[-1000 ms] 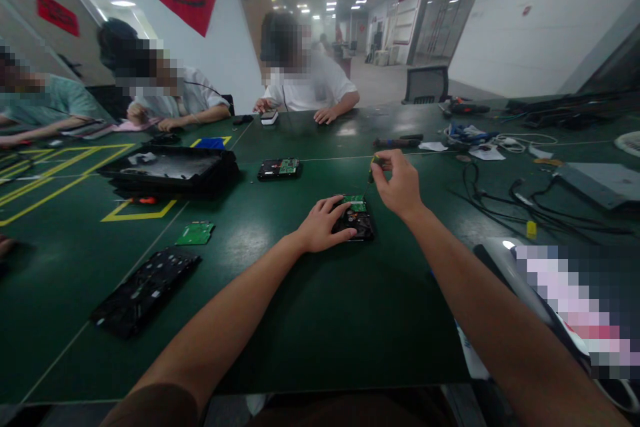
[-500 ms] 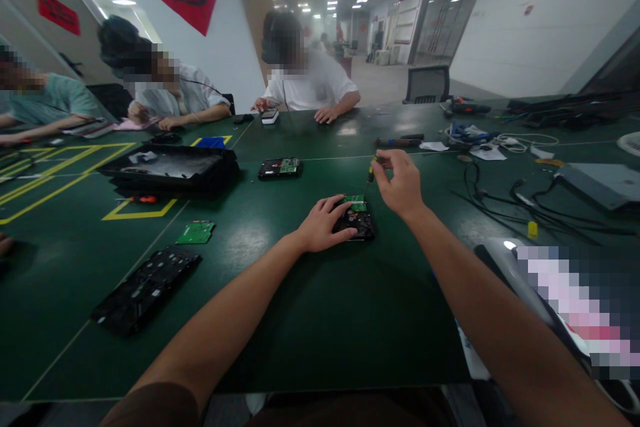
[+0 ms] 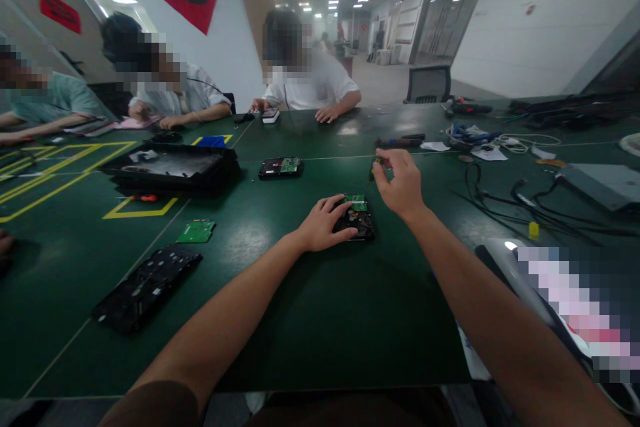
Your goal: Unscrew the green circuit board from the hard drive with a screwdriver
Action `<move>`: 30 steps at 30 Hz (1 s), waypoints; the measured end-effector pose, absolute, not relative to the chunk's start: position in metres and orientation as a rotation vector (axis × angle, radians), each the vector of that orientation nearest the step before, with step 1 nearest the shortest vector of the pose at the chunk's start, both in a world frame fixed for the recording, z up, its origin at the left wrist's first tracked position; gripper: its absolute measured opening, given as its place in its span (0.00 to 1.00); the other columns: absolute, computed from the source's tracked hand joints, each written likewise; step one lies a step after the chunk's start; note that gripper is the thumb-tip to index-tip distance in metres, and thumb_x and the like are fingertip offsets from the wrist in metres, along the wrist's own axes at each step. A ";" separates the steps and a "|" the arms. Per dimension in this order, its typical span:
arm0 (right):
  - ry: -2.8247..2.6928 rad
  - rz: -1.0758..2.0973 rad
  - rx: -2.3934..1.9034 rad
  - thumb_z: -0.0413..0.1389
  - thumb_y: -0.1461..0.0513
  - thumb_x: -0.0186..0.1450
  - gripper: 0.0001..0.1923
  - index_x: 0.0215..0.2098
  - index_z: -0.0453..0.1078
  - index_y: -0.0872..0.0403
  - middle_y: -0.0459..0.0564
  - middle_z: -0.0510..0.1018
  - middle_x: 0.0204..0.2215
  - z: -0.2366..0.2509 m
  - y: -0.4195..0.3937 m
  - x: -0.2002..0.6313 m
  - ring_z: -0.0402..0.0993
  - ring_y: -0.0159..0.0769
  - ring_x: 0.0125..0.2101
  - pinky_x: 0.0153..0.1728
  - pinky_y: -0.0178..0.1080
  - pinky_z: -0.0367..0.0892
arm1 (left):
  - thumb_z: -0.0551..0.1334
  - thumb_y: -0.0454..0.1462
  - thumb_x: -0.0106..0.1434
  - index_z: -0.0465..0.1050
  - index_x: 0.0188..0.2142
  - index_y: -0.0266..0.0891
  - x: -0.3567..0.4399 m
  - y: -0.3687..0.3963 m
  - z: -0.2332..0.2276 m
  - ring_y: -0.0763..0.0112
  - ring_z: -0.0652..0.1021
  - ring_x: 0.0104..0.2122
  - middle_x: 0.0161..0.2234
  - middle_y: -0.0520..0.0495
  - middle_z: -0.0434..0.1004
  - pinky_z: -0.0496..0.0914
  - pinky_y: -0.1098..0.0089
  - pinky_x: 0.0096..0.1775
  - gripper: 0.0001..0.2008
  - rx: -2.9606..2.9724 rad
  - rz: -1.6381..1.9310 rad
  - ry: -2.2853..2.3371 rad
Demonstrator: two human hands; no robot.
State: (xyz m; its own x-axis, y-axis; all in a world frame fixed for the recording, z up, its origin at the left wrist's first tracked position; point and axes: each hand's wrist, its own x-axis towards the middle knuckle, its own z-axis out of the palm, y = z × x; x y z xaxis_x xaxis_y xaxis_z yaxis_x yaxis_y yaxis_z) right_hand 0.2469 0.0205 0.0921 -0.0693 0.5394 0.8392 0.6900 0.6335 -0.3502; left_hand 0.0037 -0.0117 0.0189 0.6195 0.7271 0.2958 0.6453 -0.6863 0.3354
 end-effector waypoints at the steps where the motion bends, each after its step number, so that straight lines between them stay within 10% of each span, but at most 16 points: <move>1: -1.730 -0.170 -1.007 0.55 0.61 0.69 0.13 0.52 0.72 0.50 0.57 0.77 0.47 0.092 0.020 0.247 0.76 0.48 0.46 0.49 0.54 0.74 | 0.58 0.62 0.67 0.55 0.72 0.49 0.004 -0.012 0.019 0.43 0.60 0.68 0.71 0.41 0.55 0.58 0.42 0.67 0.41 2.646 0.611 1.140; 30: -1.735 -0.113 -0.986 0.58 0.60 0.69 0.12 0.51 0.72 0.51 0.54 0.80 0.44 0.093 0.020 0.248 0.79 0.43 0.39 0.46 0.50 0.76 | 0.58 0.62 0.67 0.55 0.72 0.48 0.004 -0.014 0.023 0.43 0.60 0.68 0.72 0.40 0.54 0.58 0.44 0.67 0.41 2.653 0.611 1.123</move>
